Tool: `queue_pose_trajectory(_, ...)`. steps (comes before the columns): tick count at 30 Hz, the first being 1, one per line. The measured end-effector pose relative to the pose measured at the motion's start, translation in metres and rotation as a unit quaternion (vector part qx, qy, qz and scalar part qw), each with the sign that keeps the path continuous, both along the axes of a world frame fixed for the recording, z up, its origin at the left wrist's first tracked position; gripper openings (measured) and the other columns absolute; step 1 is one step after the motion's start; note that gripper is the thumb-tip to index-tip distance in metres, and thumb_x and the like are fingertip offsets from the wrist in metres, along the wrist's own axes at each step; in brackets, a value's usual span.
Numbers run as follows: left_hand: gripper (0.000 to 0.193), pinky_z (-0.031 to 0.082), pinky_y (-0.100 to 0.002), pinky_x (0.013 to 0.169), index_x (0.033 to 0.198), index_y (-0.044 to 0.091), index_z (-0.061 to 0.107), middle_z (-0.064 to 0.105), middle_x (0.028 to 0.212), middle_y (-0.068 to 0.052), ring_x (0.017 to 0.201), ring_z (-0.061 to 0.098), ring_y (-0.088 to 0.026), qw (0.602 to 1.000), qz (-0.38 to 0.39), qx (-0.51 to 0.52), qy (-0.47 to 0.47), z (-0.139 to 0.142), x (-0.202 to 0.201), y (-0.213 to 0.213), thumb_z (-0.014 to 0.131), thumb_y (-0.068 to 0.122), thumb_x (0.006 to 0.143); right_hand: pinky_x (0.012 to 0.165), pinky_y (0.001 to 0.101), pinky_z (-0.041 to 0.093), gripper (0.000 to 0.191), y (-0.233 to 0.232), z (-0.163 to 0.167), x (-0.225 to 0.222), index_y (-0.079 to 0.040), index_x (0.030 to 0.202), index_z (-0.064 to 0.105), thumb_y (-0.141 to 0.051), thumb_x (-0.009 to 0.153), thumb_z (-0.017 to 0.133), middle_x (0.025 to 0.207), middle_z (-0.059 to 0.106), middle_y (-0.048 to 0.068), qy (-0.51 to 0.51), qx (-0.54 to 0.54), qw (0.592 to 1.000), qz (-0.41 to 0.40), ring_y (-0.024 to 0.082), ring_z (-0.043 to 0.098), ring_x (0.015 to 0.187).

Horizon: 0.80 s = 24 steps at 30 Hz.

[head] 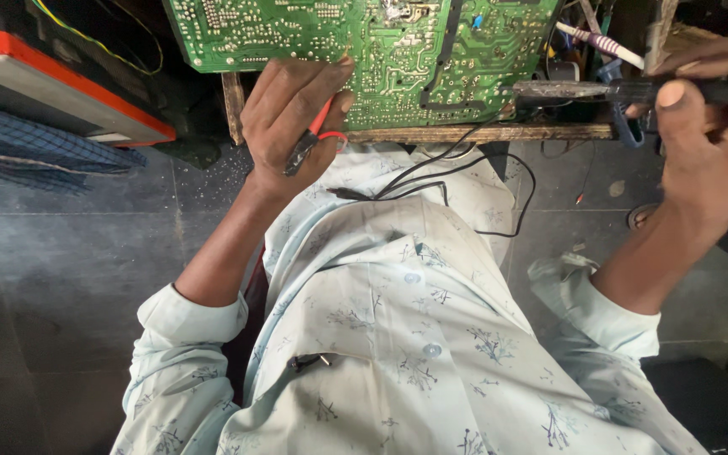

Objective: The person sits at a cluttered repair workbench and solders a large green circuit board, holding the board steady with pliers in one hand while applying a soldering iron to components with the other. They reposition the iron and probe different points on the board, then lift the board up at the end.

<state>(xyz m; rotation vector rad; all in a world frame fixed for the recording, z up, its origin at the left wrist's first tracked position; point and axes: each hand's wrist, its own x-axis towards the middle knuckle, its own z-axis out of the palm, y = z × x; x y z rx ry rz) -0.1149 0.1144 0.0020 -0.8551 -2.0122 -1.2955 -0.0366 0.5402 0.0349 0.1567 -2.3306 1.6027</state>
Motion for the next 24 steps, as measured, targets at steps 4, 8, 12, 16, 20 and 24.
queue_pose_trajectory(4, 0.034, 0.055, -0.039, 0.082, 0.122, 0.000, 0.069, 0.070, 0.110, -0.012, 0.095, 0.068, -0.028, 1.000, 0.000, 0.003, 0.001, 0.002, 0.001, 0.000, 0.083, -0.008, 0.092, 0.086, 0.0328, 0.062, 0.023, 0.007, 0.006, -0.002, 0.009, 0.124, 0.052, -0.003, 0.118, 0.070, 0.121, 0.060, 0.017, -0.013, 0.015, 0.999, 0.044, 0.022, 0.066, 0.094)
queue_pose_trajectory(8, 0.035, 0.054, -0.039, 0.080, 0.121, -0.001, 0.069, 0.070, 0.109, -0.013, 0.093, 0.067, -0.029, 1.000, 0.003, 0.000, -0.005, 0.003, 0.001, 0.001, 0.082, -0.010, 0.089, 0.086, 0.0359, 0.065, 0.021, 0.003, 0.007, 0.004, 0.012, 0.126, 0.057, -0.001, 0.116, 0.071, 0.117, 0.064, 0.020, -0.031, 0.083, 0.996, 0.002, 0.025, 0.072, 0.096)
queue_pose_trajectory(12, 0.035, 0.053, -0.040, 0.080, 0.121, -0.003, 0.069, 0.069, 0.106, -0.013, 0.092, 0.066, -0.029, 1.000, 0.002, -0.001, -0.008, 0.004, 0.001, 0.001, 0.081, -0.011, 0.088, 0.078, 0.0346, 0.065, 0.026, -0.012, 0.003, 0.008, 0.011, 0.120, 0.055, -0.006, 0.116, 0.073, 0.106, 0.066, 0.019, 0.052, 0.042, 0.998, 0.018, 0.022, 0.071, 0.084)
queue_pose_trajectory(16, 0.034, 0.055, -0.040, 0.084, 0.119, -0.003, 0.069, 0.069, 0.108, -0.015, 0.094, 0.068, -0.031, 1.000, 0.010, 0.001, -0.006, 0.005, 0.001, 0.002, 0.078, -0.012, 0.087, 0.064, 0.0341, 0.061, 0.030, -0.029, -0.006, 0.010, 0.009, 0.111, 0.056, -0.014, 0.116, 0.074, 0.101, 0.063, 0.018, 0.080, -0.035, 0.996, -0.026, 0.022, 0.066, 0.073)
queue_pose_trajectory(20, 0.034, 0.055, -0.042, 0.088, 0.119, -0.005, 0.069, 0.069, 0.108, -0.017, 0.097, 0.068, -0.035, 1.000, 0.014, -0.009, -0.013, 0.005, 0.000, 0.003, 0.077, -0.010, 0.086, 0.056, 0.0345, 0.058, 0.033, -0.013, -0.018, 0.000, 0.001, 0.107, 0.053, -0.020, 0.115, 0.078, 0.097, 0.063, 0.014, 0.091, -0.192, 0.969, -0.129, 0.022, 0.065, 0.067)
queue_pose_trajectory(24, 0.029, 0.055, -0.042, 0.090, 0.114, -0.002, 0.071, 0.072, 0.106, -0.015, 0.098, 0.070, -0.033, 0.999, 0.043, -0.024, -0.003, 0.004, 0.000, 0.005, 0.076, -0.008, 0.086, 0.049, 0.0275, 0.050, 0.029, 0.041, -0.032, -0.024, -0.005, 0.107, 0.063, -0.031, 0.111, 0.075, 0.084, 0.067, 0.011, 0.148, -0.359, 0.890, -0.239, 0.016, 0.062, 0.060)
